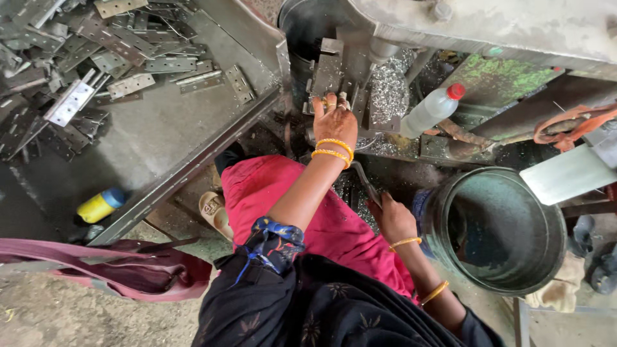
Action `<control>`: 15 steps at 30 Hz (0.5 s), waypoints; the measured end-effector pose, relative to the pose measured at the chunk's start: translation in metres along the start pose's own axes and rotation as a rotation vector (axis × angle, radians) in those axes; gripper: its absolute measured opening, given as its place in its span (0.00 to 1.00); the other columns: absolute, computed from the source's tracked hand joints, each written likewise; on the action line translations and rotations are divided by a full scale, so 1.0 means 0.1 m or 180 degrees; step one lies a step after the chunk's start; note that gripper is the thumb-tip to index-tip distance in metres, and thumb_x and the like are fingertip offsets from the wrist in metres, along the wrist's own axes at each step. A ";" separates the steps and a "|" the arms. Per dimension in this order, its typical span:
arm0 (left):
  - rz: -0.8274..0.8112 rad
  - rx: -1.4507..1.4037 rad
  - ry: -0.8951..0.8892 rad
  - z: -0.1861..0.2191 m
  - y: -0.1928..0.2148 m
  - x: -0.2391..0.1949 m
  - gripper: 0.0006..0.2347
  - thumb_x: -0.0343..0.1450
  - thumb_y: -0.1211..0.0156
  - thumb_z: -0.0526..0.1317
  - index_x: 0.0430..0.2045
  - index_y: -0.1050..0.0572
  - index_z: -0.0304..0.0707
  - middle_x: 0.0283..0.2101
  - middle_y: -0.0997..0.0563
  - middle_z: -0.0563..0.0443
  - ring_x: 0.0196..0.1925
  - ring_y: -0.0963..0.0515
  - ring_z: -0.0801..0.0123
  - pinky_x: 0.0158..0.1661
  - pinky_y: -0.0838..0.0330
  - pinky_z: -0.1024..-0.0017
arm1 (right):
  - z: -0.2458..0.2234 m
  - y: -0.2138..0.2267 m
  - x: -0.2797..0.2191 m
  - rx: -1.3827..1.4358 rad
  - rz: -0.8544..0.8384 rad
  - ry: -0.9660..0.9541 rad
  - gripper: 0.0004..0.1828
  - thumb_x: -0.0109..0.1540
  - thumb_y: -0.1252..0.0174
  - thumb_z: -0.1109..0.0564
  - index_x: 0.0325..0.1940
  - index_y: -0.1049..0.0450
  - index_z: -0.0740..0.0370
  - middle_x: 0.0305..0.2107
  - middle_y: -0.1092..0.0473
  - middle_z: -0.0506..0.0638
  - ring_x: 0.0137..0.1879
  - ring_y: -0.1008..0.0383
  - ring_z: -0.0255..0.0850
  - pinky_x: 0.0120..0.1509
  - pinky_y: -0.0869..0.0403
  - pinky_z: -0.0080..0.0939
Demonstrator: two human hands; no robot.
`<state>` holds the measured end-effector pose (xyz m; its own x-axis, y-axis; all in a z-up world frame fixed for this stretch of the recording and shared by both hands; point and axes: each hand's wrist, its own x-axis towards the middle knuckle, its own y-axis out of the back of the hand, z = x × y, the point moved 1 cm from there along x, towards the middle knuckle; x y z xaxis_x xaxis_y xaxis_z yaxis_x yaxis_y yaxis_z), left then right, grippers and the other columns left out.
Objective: The person picks up metal hinge plates from a bin and places them one at a time into a punch press machine. After the machine processes each piece, the person removes it and places it into a different container.
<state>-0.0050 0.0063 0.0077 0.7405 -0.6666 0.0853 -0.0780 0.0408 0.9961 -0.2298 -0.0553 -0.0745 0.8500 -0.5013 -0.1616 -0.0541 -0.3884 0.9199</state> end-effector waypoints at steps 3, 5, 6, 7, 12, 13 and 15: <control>0.0177 0.0127 -0.0088 -0.05 -0.01 -0.16 0.14 0.70 0.48 0.38 0.46 0.18 0.40 0.58 0.22 0.54 0.64 0.34 0.56 0.64 0.54 0.46 | -0.07 -0.04 -0.08 0.0049 -0.0215 -0.0224 0.27 0.65 0.50 0.34 0.46 0.30 0.62 0.35 0.24 0.68 0.45 0.23 0.67 0.48 0.26 0.65; 0.0125 0.0335 -0.0174 -0.03 0.07 -0.07 0.12 0.72 0.48 0.38 0.42 0.16 0.41 0.53 0.17 0.51 0.65 0.34 0.60 0.64 0.53 0.51 | -0.08 0.21 0.16 0.0074 -0.0052 0.0059 0.28 0.66 0.48 0.34 0.44 0.31 0.64 0.34 0.25 0.70 0.44 0.24 0.68 0.47 0.27 0.66; 0.0102 0.0340 -0.0167 -0.04 0.08 -0.12 0.12 0.72 0.48 0.38 0.42 0.16 0.41 0.53 0.17 0.51 0.65 0.34 0.60 0.64 0.53 0.51 | -0.06 0.33 0.19 -0.0204 -0.0088 0.0063 0.27 0.66 0.49 0.35 0.45 0.31 0.63 0.34 0.24 0.69 0.44 0.24 0.68 0.46 0.27 0.67; 0.0151 0.0242 -0.0172 -0.04 0.09 -0.15 0.12 0.72 0.48 0.39 0.38 0.15 0.41 0.50 0.16 0.51 0.66 0.34 0.59 0.66 0.55 0.51 | -0.06 0.39 0.20 -0.0481 -0.0124 0.0069 0.25 0.66 0.49 0.36 0.45 0.31 0.62 0.34 0.24 0.68 0.44 0.24 0.68 0.46 0.27 0.67; 0.0550 0.0387 -0.0220 -0.02 0.04 -0.15 0.11 0.67 0.47 0.40 0.32 0.14 0.42 0.47 0.16 0.50 0.65 0.34 0.57 0.65 0.56 0.50 | 0.03 -0.13 0.04 -0.0049 -0.0194 -0.0174 0.25 0.65 0.48 0.36 0.45 0.30 0.61 0.36 0.24 0.68 0.44 0.24 0.68 0.47 0.26 0.67; 0.0565 0.0186 -0.0210 -0.10 0.01 -0.17 0.11 0.69 0.47 0.39 0.32 0.14 0.41 0.47 0.16 0.50 0.65 0.33 0.59 0.65 0.54 0.51 | 0.05 -0.29 -0.06 0.0302 -0.0195 -0.0434 0.26 0.66 0.49 0.36 0.48 0.31 0.62 0.35 0.24 0.70 0.44 0.24 0.68 0.48 0.26 0.66; 0.0630 -0.0025 -0.0149 -0.12 0.01 -0.10 0.11 0.70 0.47 0.37 0.32 0.14 0.40 0.48 0.15 0.51 0.65 0.32 0.62 0.64 0.52 0.52 | 0.16 -0.27 0.01 0.0319 -0.0123 -0.0347 0.25 0.65 0.48 0.36 0.46 0.30 0.61 0.35 0.24 0.68 0.44 0.23 0.67 0.47 0.26 0.66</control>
<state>-0.0045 0.0217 0.0083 0.6795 -0.6788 0.2784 -0.2136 0.1800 0.9602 -0.2356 -0.0575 -0.1050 0.7908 -0.5635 -0.2390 -0.0793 -0.4816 0.8728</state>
